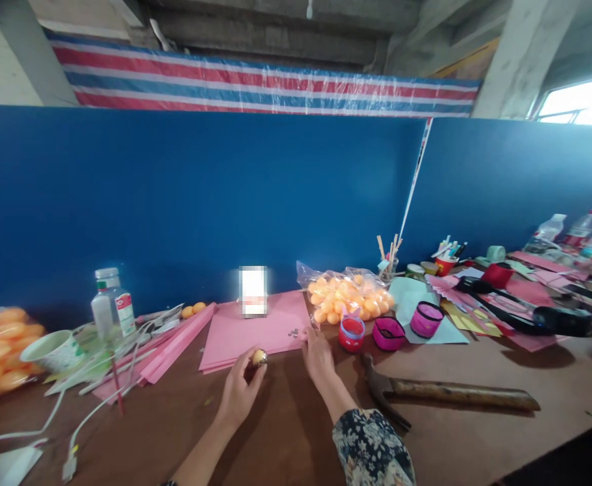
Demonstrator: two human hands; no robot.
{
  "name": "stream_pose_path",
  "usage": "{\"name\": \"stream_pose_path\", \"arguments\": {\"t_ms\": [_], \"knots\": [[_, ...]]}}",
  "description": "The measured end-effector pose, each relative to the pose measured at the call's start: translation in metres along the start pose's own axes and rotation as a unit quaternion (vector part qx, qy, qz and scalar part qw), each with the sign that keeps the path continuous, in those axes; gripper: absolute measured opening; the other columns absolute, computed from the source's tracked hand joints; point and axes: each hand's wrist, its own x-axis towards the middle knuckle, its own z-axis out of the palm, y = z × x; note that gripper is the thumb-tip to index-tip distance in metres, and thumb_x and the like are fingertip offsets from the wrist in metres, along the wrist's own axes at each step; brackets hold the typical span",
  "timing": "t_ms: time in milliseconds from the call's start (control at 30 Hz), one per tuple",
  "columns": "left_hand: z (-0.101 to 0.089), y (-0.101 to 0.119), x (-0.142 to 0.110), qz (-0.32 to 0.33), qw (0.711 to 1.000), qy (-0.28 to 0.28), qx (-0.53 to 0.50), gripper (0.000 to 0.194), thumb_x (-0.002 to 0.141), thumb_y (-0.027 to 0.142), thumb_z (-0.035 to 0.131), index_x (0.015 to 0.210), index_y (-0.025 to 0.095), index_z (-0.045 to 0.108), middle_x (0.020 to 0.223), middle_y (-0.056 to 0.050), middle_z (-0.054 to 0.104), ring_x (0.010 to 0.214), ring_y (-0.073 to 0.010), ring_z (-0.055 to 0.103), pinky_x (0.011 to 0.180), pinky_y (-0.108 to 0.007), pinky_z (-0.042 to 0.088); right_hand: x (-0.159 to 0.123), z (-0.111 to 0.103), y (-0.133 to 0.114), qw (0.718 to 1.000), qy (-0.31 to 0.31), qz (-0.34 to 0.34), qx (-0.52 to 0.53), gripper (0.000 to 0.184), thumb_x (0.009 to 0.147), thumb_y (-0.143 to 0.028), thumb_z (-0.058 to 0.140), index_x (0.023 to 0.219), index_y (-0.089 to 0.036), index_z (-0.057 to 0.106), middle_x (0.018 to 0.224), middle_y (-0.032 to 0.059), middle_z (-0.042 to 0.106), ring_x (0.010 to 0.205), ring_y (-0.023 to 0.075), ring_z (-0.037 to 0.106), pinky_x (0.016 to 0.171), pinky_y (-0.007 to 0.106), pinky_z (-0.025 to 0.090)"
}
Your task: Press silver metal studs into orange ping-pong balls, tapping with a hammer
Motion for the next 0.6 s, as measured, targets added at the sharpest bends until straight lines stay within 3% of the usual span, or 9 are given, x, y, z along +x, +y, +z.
{"name": "stream_pose_path", "arguments": {"t_ms": [133,367,600], "knots": [[-0.001,0.002,0.000,0.003,1.000,0.004,0.001,0.035,0.080,0.028,0.046,0.113,0.016,0.051,0.111,-0.011,0.059,0.103,-0.0223,0.055,0.090,-0.040,0.043,0.002,0.001,0.000,1.000,0.008,0.007,0.001,0.020,0.078,-0.012,0.044,0.091,-0.017,0.058,0.094,0.0086,0.061,0.087,0.0189,0.057,0.075,0.027,0.044],[0.000,0.000,0.000,0.007,1.000,0.003,0.014,0.036,0.079,0.027,0.047,0.113,0.016,0.051,0.110,-0.011,0.059,0.103,-0.0222,0.055,0.090,-0.040,0.043,0.009,-0.008,0.003,0.997,0.054,0.048,-0.026,0.030,0.083,-0.011,0.035,0.106,-0.014,0.053,0.102,0.0122,0.057,0.085,0.0186,0.057,0.072,0.026,0.044],[0.001,-0.001,0.001,0.007,1.000,0.002,0.008,0.035,0.079,0.028,0.047,0.112,0.016,0.052,0.109,-0.011,0.059,0.101,-0.0214,0.056,0.088,-0.038,0.045,0.014,-0.007,0.008,0.996,0.038,0.057,-0.064,0.027,0.083,-0.011,0.035,0.098,-0.016,0.058,0.096,0.0107,0.058,0.081,0.0183,0.057,0.070,0.026,0.042]]}}
